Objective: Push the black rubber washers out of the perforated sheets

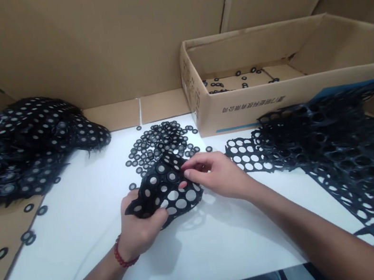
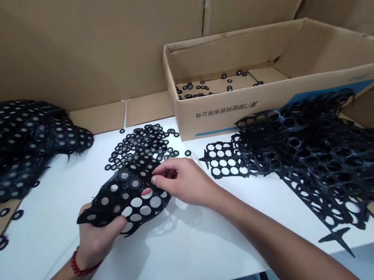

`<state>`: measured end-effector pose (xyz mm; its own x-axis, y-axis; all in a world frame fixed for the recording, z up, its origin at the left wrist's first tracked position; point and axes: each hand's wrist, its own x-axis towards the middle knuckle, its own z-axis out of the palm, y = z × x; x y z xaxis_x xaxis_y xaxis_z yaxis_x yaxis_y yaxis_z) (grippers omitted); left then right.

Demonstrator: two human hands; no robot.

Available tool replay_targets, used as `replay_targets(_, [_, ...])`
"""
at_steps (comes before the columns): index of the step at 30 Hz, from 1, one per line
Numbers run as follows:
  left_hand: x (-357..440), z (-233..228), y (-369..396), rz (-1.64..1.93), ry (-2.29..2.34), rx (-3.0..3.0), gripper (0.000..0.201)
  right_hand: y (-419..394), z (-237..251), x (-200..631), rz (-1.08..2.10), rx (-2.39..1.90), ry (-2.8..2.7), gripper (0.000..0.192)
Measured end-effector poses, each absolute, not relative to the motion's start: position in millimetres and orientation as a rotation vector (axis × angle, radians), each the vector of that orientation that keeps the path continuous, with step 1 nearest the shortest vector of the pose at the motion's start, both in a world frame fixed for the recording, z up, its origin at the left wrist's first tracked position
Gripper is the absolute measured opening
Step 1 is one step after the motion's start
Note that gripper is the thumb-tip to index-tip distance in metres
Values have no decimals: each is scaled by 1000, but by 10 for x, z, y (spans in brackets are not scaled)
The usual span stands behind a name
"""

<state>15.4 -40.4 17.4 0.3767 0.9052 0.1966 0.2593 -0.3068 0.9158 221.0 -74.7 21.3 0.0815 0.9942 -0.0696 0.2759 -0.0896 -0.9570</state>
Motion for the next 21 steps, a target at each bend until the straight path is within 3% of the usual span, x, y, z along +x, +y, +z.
replay_targets(6, [148, 118, -381, 926, 911, 1350, 9, -757, 211, 2132, 1630, -1191, -879, 16])
replay_targets(11, [181, 277, -343, 789, 829, 980, 23, -733, 163, 2037, 1826, -972, -478, 18])
replay_targets(15, [115, 325, -301, 775, 861, 931, 27, -667, 125, 2173, 1578, -1062, -513, 18])
replay_targets(21, [81, 391, -229, 904, 951, 857, 11, -606, 118, 2488, 710, -1565, -798, 18])
